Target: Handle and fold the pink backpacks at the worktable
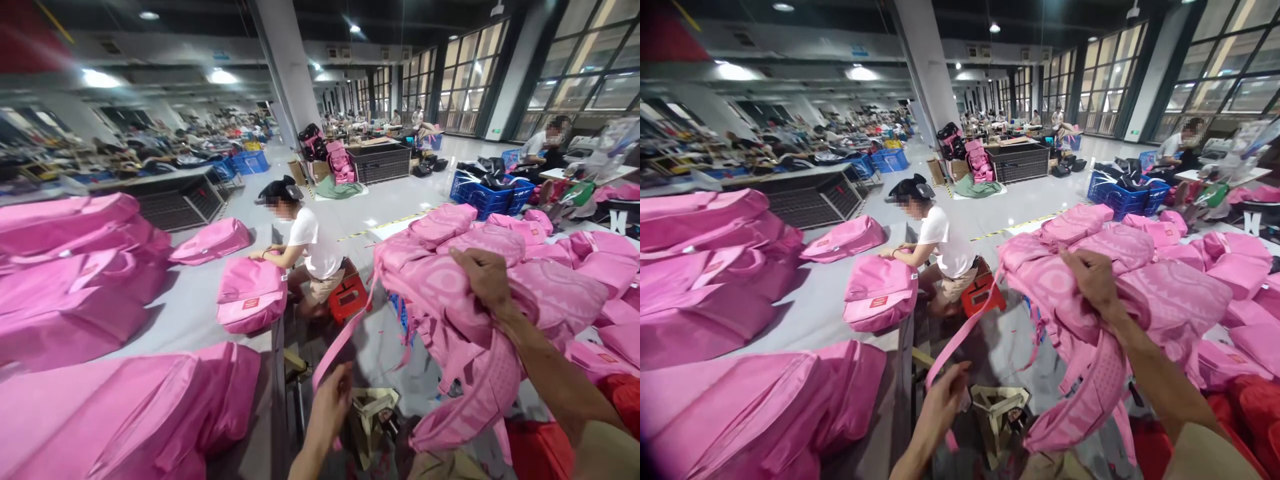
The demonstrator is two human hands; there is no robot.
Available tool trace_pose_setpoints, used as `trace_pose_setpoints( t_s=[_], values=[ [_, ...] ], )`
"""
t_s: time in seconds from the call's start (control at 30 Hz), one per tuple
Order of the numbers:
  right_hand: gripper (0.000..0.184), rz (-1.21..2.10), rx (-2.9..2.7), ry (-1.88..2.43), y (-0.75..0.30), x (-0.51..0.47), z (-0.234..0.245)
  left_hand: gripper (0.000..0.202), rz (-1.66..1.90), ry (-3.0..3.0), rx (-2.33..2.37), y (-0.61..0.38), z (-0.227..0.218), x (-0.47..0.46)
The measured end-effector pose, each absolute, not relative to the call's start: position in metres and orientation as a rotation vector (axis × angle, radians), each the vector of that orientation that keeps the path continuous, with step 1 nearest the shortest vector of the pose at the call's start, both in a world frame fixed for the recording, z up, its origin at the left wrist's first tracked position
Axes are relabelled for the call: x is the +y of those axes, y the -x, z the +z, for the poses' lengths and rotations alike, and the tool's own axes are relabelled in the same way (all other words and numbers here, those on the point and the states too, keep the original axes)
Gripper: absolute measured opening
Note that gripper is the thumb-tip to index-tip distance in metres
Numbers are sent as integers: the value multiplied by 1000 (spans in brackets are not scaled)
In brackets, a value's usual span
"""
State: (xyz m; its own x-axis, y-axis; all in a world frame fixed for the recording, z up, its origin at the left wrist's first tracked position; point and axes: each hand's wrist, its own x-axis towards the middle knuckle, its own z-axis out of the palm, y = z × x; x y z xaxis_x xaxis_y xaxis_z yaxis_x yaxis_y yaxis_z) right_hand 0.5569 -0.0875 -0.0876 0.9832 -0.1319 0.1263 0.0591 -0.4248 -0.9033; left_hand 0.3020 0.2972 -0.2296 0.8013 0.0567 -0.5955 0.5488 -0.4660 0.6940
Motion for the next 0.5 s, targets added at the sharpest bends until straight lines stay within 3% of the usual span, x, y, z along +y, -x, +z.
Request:
trace_pose_setpoints(
  t_s=[0.17, 0.27, 0.33, 0.37, 0.5],
  values=[
    [65, -572, -91, 2214, -631, -121, -111, 50, -659, -2352, 33, -276, -248, 303],
    [74, -597, -183, 2379, -669, -132, -159, 41, -580, -2568, 5, -275, -246, 297],
    [83, -310, -136, 2722, -684, -136, -216, 36, -405, -2715, -29, -273, -246, 293],
    [78, -88, -109, 2828, -686, -135, -250, 34, -337, -2764, -48, -271, -246, 291],
    [33, 714, -3, 2918, -656, -117, -384, 29, -256, -2813, -73, -261, -246, 288]
  ],
)
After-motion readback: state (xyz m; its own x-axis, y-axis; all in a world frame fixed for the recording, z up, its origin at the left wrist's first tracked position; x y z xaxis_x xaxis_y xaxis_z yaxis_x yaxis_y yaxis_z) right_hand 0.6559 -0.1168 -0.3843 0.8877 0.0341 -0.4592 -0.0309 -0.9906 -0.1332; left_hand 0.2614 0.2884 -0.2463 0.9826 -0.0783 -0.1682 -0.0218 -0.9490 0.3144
